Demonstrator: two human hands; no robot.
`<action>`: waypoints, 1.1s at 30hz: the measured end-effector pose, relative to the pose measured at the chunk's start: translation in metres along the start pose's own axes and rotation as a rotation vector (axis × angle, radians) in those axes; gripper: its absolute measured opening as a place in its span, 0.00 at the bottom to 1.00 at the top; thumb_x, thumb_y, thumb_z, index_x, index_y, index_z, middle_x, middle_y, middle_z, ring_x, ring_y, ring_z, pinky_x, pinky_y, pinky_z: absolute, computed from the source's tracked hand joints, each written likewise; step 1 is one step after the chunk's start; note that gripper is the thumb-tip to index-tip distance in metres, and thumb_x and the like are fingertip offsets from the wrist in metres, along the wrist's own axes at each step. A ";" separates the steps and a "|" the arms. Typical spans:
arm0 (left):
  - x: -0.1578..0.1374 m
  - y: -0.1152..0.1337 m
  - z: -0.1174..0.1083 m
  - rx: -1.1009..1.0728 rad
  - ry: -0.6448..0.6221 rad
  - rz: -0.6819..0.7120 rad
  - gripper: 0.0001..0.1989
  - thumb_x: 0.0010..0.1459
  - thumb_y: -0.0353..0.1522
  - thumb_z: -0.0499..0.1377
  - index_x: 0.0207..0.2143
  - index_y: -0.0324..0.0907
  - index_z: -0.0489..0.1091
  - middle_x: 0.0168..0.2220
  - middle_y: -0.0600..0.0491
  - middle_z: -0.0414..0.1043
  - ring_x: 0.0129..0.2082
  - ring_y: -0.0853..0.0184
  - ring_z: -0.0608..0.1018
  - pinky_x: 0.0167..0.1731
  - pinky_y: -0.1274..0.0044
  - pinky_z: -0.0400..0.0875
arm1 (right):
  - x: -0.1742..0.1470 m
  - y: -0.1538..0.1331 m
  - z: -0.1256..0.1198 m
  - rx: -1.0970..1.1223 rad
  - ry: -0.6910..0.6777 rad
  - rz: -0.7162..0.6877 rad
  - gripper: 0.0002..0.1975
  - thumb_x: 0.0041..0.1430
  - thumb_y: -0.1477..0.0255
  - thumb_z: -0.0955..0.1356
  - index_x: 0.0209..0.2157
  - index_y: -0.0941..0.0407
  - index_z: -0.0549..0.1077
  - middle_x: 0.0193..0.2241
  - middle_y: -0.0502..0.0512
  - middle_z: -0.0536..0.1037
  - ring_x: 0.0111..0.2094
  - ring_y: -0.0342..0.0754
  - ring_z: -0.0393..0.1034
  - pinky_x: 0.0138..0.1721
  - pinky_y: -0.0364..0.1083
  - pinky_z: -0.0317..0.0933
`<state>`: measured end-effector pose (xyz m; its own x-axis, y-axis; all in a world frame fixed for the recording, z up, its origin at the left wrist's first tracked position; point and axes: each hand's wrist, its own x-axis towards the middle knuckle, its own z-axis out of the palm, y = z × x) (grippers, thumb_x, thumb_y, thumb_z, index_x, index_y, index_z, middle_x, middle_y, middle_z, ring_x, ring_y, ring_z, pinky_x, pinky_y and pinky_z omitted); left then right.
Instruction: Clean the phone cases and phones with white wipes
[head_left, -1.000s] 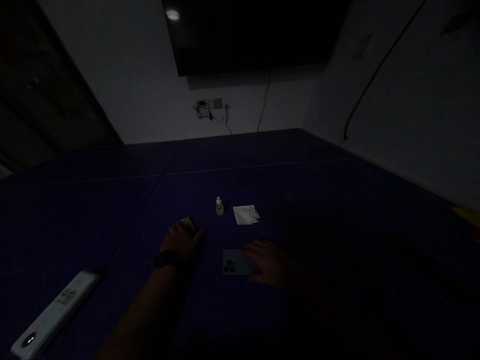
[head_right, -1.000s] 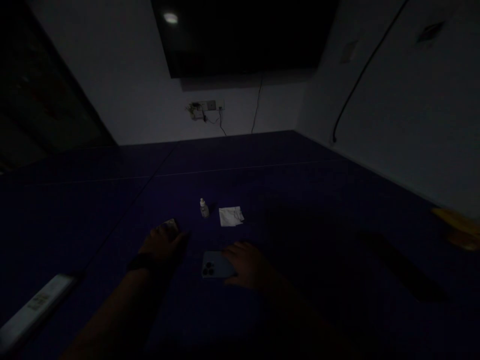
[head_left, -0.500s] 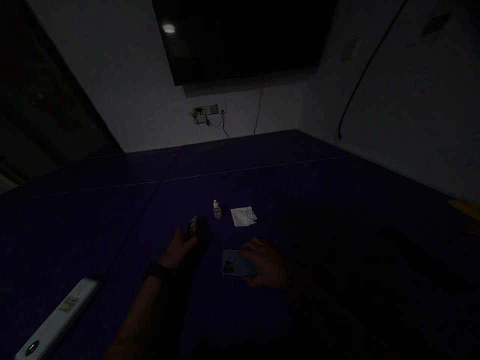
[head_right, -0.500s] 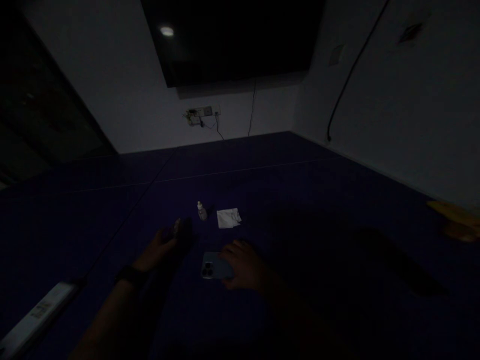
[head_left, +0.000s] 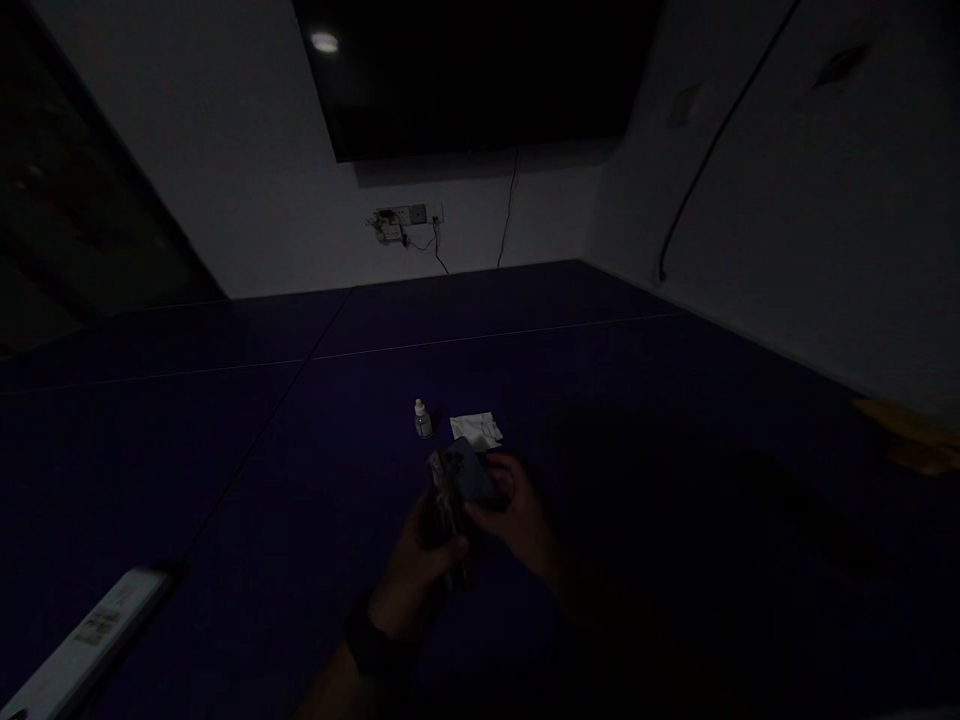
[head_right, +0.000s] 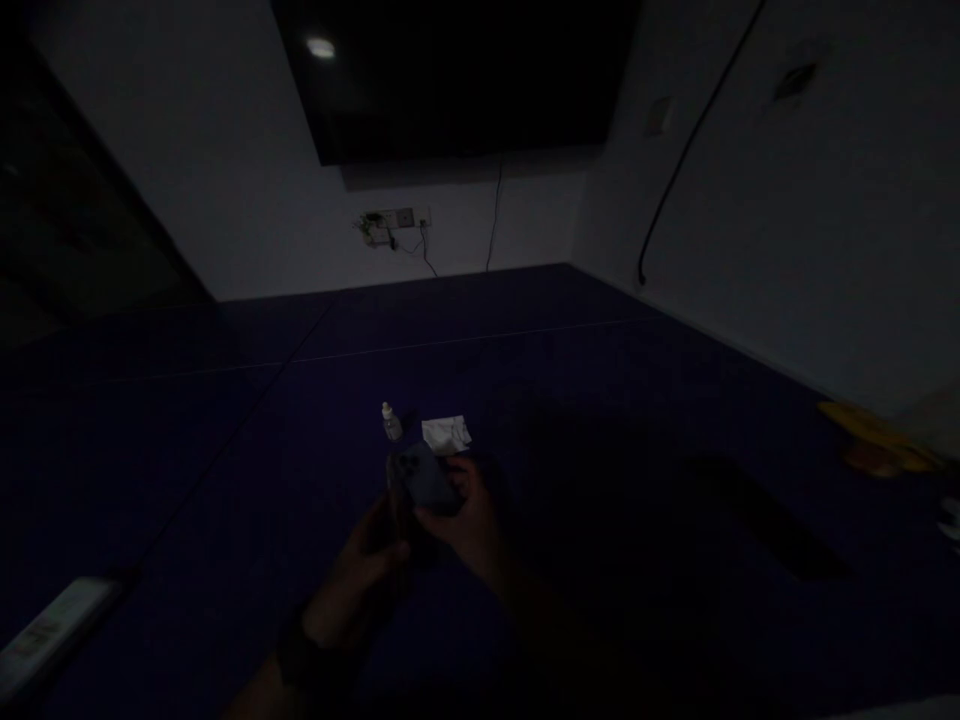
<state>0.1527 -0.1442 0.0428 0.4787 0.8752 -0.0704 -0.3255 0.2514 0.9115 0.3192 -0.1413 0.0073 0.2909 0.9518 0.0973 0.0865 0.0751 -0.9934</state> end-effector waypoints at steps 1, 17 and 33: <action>0.001 -0.003 0.003 0.007 0.011 0.001 0.42 0.47 0.40 0.72 0.62 0.43 0.61 0.62 0.39 0.67 0.62 0.47 0.71 0.59 0.59 0.68 | 0.000 -0.001 0.002 0.093 -0.017 0.079 0.35 0.41 0.64 0.77 0.52 0.51 0.65 0.45 0.60 0.77 0.45 0.58 0.75 0.44 0.55 0.70; 0.022 -0.012 0.011 0.113 0.231 0.032 0.32 0.48 0.37 0.72 0.55 0.42 0.66 0.50 0.43 0.77 0.51 0.53 0.79 0.51 0.64 0.73 | -0.016 -0.009 0.014 0.652 0.045 0.466 0.29 0.42 0.55 0.79 0.45 0.53 0.77 0.37 0.55 0.83 0.38 0.56 0.78 0.38 0.50 0.69; 0.026 0.005 -0.004 0.172 0.272 0.022 0.25 0.59 0.52 0.61 0.43 0.40 0.73 0.39 0.48 0.79 0.36 0.62 0.80 0.35 0.75 0.74 | -0.025 0.022 0.016 0.384 0.172 0.404 0.30 0.49 0.48 0.74 0.49 0.52 0.76 0.53 0.58 0.78 0.56 0.60 0.71 0.57 0.55 0.63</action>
<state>0.1601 -0.1190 0.0443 0.2300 0.9638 -0.1349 -0.1799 0.1783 0.9674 0.2983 -0.1584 -0.0177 0.3820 0.8680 -0.3173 -0.4057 -0.1509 -0.9015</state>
